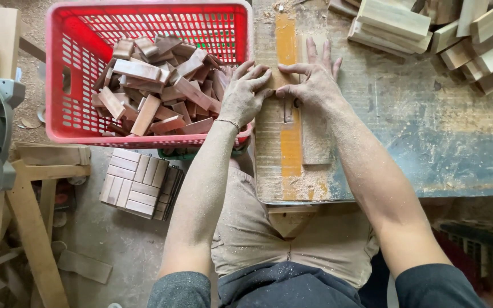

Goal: Routing the edges of small wooden blocks using a router table and organizing them into a basket.

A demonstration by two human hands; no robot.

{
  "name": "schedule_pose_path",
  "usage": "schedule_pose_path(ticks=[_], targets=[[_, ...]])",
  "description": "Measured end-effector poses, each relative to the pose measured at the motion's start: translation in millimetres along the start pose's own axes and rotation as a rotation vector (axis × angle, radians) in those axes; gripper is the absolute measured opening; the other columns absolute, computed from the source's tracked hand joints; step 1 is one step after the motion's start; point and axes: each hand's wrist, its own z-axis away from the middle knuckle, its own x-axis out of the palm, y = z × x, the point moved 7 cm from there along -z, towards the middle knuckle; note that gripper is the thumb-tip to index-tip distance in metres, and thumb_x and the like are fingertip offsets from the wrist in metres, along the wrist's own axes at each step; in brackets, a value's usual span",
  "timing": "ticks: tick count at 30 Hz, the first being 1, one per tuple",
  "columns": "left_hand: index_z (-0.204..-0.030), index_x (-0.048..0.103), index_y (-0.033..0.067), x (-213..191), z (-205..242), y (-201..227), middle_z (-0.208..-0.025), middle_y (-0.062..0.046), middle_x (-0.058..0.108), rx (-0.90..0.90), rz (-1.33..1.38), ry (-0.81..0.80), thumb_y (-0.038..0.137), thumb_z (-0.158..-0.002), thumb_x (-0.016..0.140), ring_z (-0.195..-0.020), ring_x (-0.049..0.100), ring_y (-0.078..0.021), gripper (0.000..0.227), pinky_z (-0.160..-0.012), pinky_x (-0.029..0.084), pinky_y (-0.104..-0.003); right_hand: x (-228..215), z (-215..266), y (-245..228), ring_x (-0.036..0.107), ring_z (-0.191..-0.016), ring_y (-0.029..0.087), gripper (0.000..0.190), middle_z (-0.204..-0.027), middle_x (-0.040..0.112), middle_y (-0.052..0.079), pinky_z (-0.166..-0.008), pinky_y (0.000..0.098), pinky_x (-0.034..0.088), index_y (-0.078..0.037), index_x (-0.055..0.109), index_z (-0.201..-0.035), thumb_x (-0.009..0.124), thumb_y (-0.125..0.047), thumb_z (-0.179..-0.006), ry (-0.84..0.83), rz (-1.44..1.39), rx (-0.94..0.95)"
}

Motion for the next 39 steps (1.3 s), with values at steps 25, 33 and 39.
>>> schedule_pose_path(ticks=[25,33,39], targets=[[-0.134,0.061,0.0453,50,-87,-72,-0.141,0.018,0.053,-0.303,-0.529,0.052,0.045,-0.094,0.065,-0.144,0.036,-0.0183,0.041,-0.119,0.014,-0.078,-15,-59,-7,-0.011,-0.156,0.032,0.056,-0.173,0.011,0.005,-0.121,0.0664,-0.011,-0.05,0.056,-0.141,0.075,-0.049,-0.089,0.182,0.251,0.126],[-0.097,0.074,0.0391,-11,-9,-21,-0.09,0.008,0.074,-0.729,0.105,-0.013,0.038,-0.059,0.081,-0.102,0.074,-0.0185,0.039,-0.09,0.056,-0.042,-15,47,2,0.036,-0.145,0.046,0.07,-0.152,0.049,0.021,-0.122,0.0576,0.026,-0.015,0.054,-0.15,0.079,-0.031,-0.086,0.341,0.039,-0.359],[-0.116,0.072,-0.0016,-13,79,41,-0.101,-0.023,0.075,-0.767,1.027,0.353,0.02,-0.068,0.102,-0.09,0.074,-0.0265,0.061,-0.077,0.064,-0.044,24,146,-37,0.053,-0.133,0.037,0.102,-0.135,0.062,0.017,-0.114,0.0527,0.04,-0.014,0.047,-0.154,0.091,-0.05,-0.069,0.198,-0.131,-0.327]])
